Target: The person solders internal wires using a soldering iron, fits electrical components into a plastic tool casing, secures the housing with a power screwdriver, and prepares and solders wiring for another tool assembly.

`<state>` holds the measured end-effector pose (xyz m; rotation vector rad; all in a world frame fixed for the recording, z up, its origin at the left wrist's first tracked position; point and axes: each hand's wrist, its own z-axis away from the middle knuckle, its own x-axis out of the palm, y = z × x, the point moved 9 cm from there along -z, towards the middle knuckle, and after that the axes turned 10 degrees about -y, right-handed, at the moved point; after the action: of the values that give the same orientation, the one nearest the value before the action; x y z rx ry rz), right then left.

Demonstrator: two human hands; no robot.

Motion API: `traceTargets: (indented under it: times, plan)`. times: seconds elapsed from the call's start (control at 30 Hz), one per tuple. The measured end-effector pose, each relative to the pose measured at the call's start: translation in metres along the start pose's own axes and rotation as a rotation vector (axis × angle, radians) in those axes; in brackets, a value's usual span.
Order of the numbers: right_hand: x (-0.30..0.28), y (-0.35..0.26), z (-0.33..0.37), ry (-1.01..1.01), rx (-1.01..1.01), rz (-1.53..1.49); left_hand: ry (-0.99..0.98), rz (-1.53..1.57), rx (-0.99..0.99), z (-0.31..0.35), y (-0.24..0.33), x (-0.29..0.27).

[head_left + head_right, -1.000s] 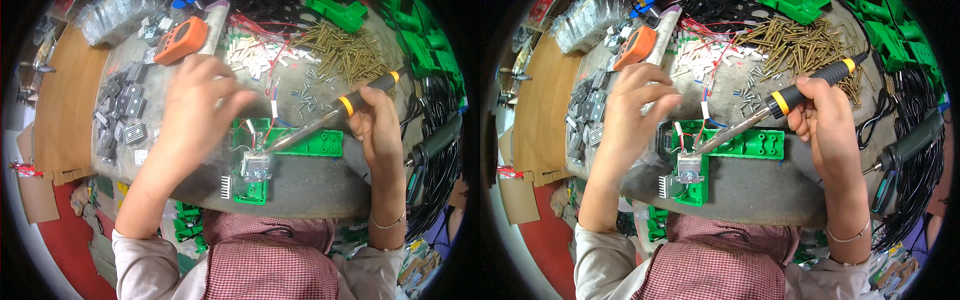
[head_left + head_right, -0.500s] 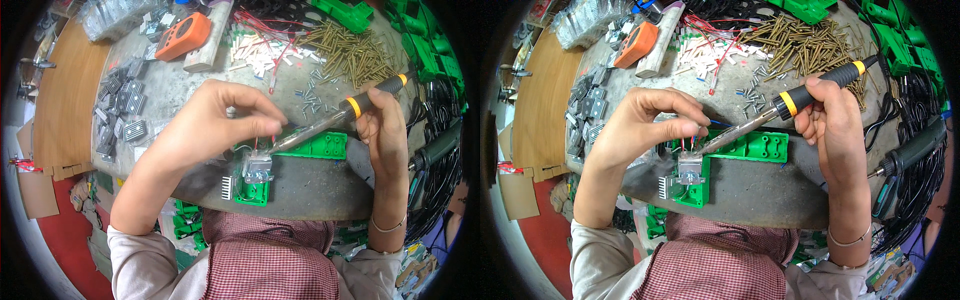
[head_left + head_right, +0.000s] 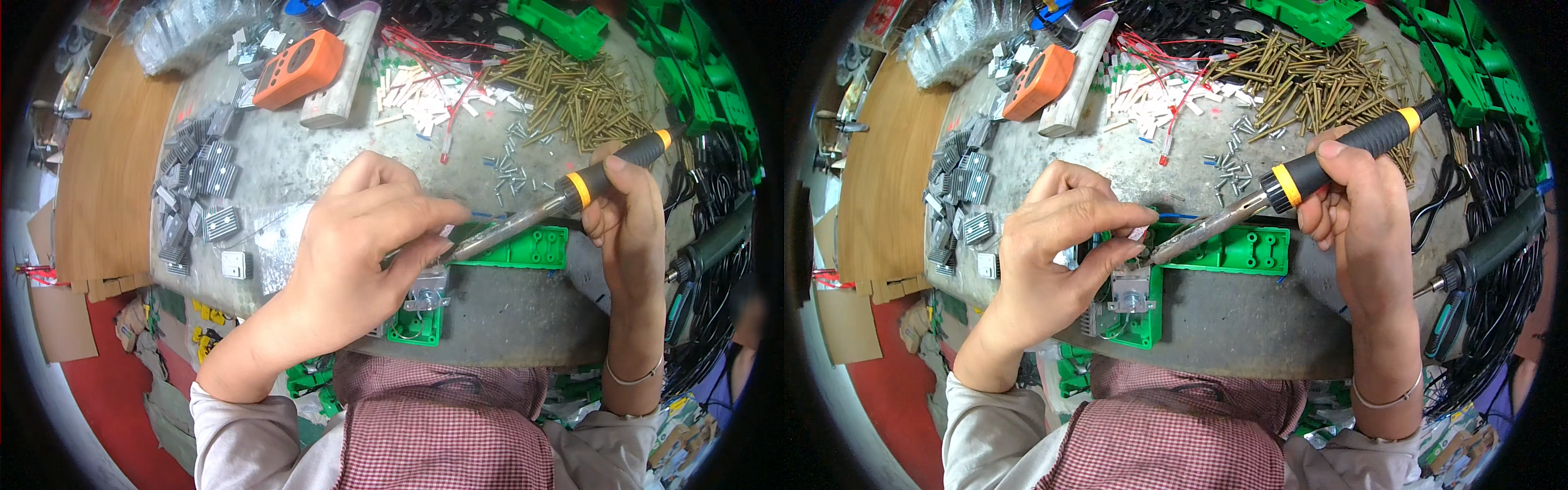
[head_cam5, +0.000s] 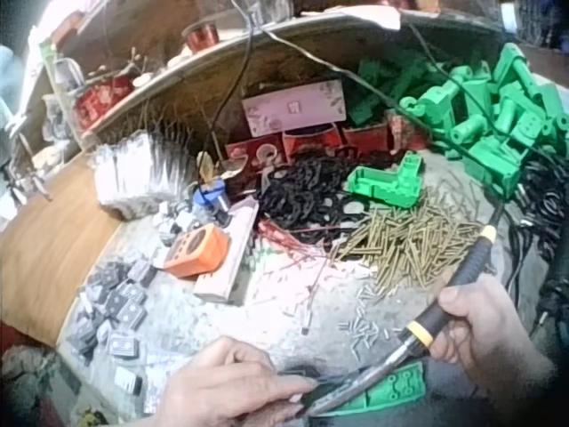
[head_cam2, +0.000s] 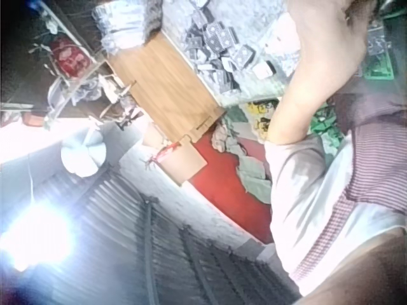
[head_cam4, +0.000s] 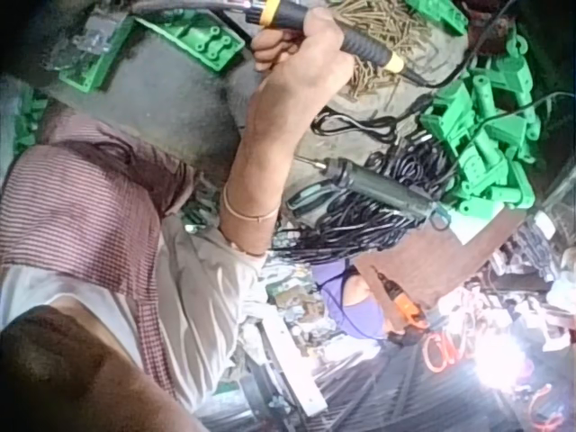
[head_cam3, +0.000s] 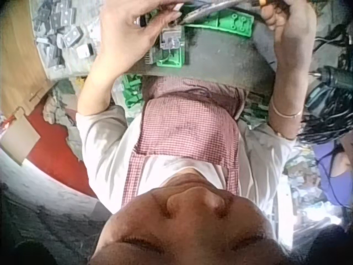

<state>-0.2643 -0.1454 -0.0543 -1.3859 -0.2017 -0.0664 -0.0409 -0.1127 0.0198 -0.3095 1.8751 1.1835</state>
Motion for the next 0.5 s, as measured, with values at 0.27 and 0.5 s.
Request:
traceTargets:
  times: [0.27, 0.5]
  plan:
    - [-0.013, 0.0, -0.002, 0.025, -0.028, -0.072, 0.012, -0.062, 0.072, 0.0, 0.004, 0.002]
    - [-0.005, 0.001, -0.002, -0.002, 0.007, -0.004, 0.004, -0.059, 0.088, -0.003, 0.006, 0.004]
